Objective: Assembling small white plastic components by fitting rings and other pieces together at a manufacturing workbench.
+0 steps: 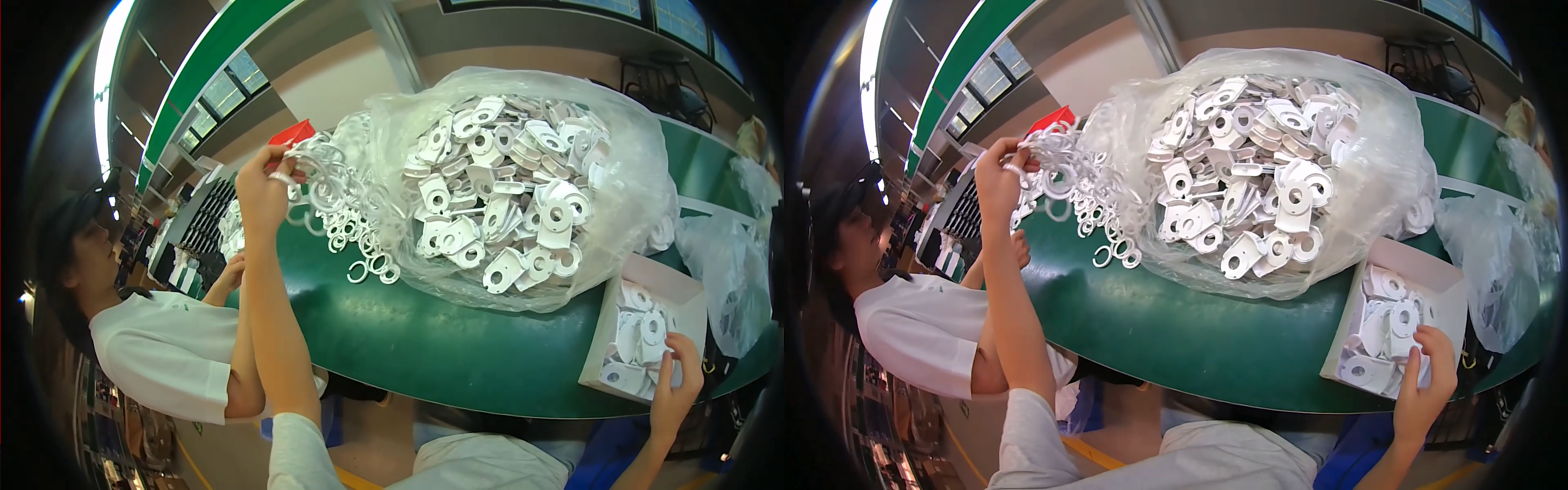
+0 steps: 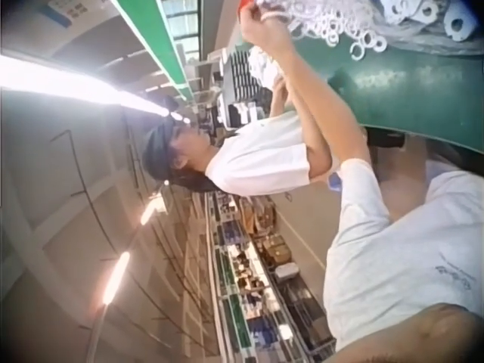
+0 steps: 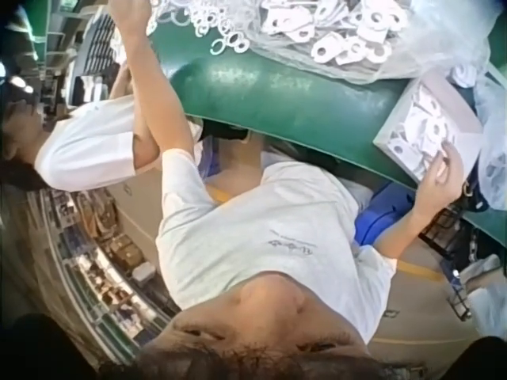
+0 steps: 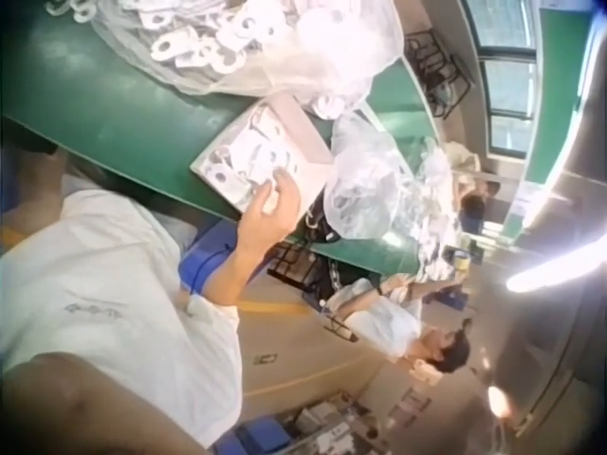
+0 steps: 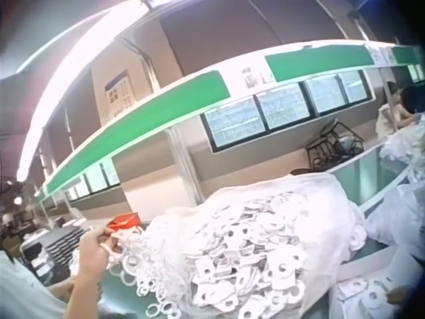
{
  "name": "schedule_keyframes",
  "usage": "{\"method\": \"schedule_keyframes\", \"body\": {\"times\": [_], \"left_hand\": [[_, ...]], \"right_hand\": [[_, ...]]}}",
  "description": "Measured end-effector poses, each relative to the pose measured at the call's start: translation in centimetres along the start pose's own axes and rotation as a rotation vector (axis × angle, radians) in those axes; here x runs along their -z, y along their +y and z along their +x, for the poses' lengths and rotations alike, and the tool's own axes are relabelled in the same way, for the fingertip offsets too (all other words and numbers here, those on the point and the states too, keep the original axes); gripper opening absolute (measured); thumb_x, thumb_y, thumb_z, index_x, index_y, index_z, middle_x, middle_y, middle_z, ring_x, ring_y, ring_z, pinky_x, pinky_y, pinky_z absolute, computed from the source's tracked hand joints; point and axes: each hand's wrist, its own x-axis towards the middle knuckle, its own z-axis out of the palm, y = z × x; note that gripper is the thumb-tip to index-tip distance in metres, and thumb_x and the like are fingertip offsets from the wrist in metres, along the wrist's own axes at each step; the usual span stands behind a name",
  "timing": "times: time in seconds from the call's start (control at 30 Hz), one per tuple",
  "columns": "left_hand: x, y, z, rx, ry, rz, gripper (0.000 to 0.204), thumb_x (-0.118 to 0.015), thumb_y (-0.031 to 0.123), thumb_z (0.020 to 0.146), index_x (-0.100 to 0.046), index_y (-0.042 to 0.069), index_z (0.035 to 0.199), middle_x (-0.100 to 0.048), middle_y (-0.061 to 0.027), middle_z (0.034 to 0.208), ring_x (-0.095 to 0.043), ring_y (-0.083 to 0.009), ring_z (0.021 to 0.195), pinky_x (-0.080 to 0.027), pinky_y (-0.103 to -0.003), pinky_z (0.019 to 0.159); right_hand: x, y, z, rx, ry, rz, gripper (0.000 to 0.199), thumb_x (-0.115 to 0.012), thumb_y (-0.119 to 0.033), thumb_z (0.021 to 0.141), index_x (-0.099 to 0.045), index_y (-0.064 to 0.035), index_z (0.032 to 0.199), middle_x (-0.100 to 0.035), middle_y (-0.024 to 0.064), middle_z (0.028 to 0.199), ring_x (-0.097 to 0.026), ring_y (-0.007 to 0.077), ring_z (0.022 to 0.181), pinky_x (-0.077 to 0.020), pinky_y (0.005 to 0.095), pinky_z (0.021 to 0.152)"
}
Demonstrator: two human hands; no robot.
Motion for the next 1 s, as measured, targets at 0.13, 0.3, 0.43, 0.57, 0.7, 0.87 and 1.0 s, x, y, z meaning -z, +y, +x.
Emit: {"method": "schedule_keyframes", "body": {"times": [0.13, 0.3, 0.43, 0.57, 0.7, 0.87, 1.0], "left_hand": [[-0.7, 0.1, 0.8, 0.018, -0.105, -0.011, 0.007, -0.058, 0.0, 0.085, -0.061, -0.007, 0.089, -0.066, -0.0081, 0.077, -0.065, -0.0147, 0.062, -0.052, -0.026, 0.056], [-1.2, -0.9, -1.0, 0.063, -0.166, -0.081, 0.008, -0.058, -0.001, 0.086, -0.061, -0.006, 0.091, -0.065, -0.0088, 0.079, -0.064, -0.0141, 0.061, -0.052, -0.025, 0.055], [-1.8, 0.6, -4.5, 0.11, -0.15, -0.082, 0.008, -0.056, -0.003, 0.086, -0.06, -0.005, 0.093, -0.064, -0.0087, 0.078, -0.063, -0.0133, 0.062, -0.052, -0.025, 0.056], [-2.5, 3.1, -8.7, 0.173, -0.178, -0.217, 0.009, -0.053, -0.007, 0.086, -0.058, -0.006, 0.093, -0.064, -0.0092, 0.078, -0.063, -0.0129, 0.064, -0.051, -0.025, 0.057], [-2.6, 5.6, -11.9, 0.161, -0.216, -0.259, 0.013, -0.05, -0.011, 0.084, -0.057, -0.007, 0.093, -0.062, -0.0094, 0.078, -0.064, -0.0133, 0.067, -0.051, -0.024, 0.059], [-2.1, 7.3, -14.2, 0.138, -0.222, -0.352, 0.014, -0.051, -0.014, 0.083, -0.058, -0.008, 0.094, -0.06, -0.0085, 0.081, -0.065, -0.0138, 0.071, -0.051, -0.024, 0.059], [-2.4, 6.5, -15.3, 0.193, -0.24, -0.497, 0.011, -0.054, -0.011, 0.084, -0.057, -0.008, 0.094, -0.06, -0.0072, 0.084, -0.063, -0.0124, 0.07, -0.05, -0.023, 0.06]], "right_hand": [[-1.0, -3.4, -2.6, 0.208, 0.081, 0.138, 0.016, -0.051, 0.005, 0.081, -0.061, 0.0046, 0.093, -0.064, 0.0152, 0.094, -0.061, 0.0252, 0.089, -0.0458, 0.0327, 0.081], [-7.1, -8.6, -4.7, 0.336, -0.245, 0.537, 0.016, -0.058, 0.005, 0.071, -0.063, 0.0023, 0.086, -0.065, 0.0143, 0.081, -0.064, 0.0285, 0.077, -0.0505, 0.0357, 0.071], [-11.8, -9.9, -5.2, 0.248, -0.352, 0.658, 0.018, -0.061, 0.005, 0.07, -0.063, 0.0016, 0.087, -0.066, 0.0136, 0.084, -0.065, 0.0289, 0.078, -0.0512, 0.0337, 0.07], [-15.5, -10.8, -3.8, 0.11, -0.398, 0.709, 0.034, -0.069, 0.0, 0.07, -0.061, -0.0002, 0.103, -0.064, 0.0144, 0.099, -0.064, 0.0276, 0.088, -0.0518, 0.0324, 0.075], [-18.6, -12.5, -0.2, 0.198, -0.37, 0.618, 0.102, -0.085, -0.014, 0.059, -0.028, -0.0081, 0.143, -0.041, 0.0147, 0.138, -0.044, 0.0272, 0.124, -0.0457, 0.04, 0.092], [-23.7, -15.6, 3.3, 0.009, -0.53, 0.95, 0.119, -0.084, -0.008, 0.058, -0.009, -0.0169, 0.149, -0.024, 0.0141, 0.148, -0.036, 0.0331, 0.131, -0.0446, 0.0459, 0.095], [-24.3, -15.1, 5.1, -0.115, -0.692, 1.319, 0.109, -0.074, 0.005, 0.061, -0.015, -0.019, 0.149, -0.029, 0.0179, 0.144, -0.041, 0.0299, 0.126, -0.0507, 0.0376, 0.088]]}}
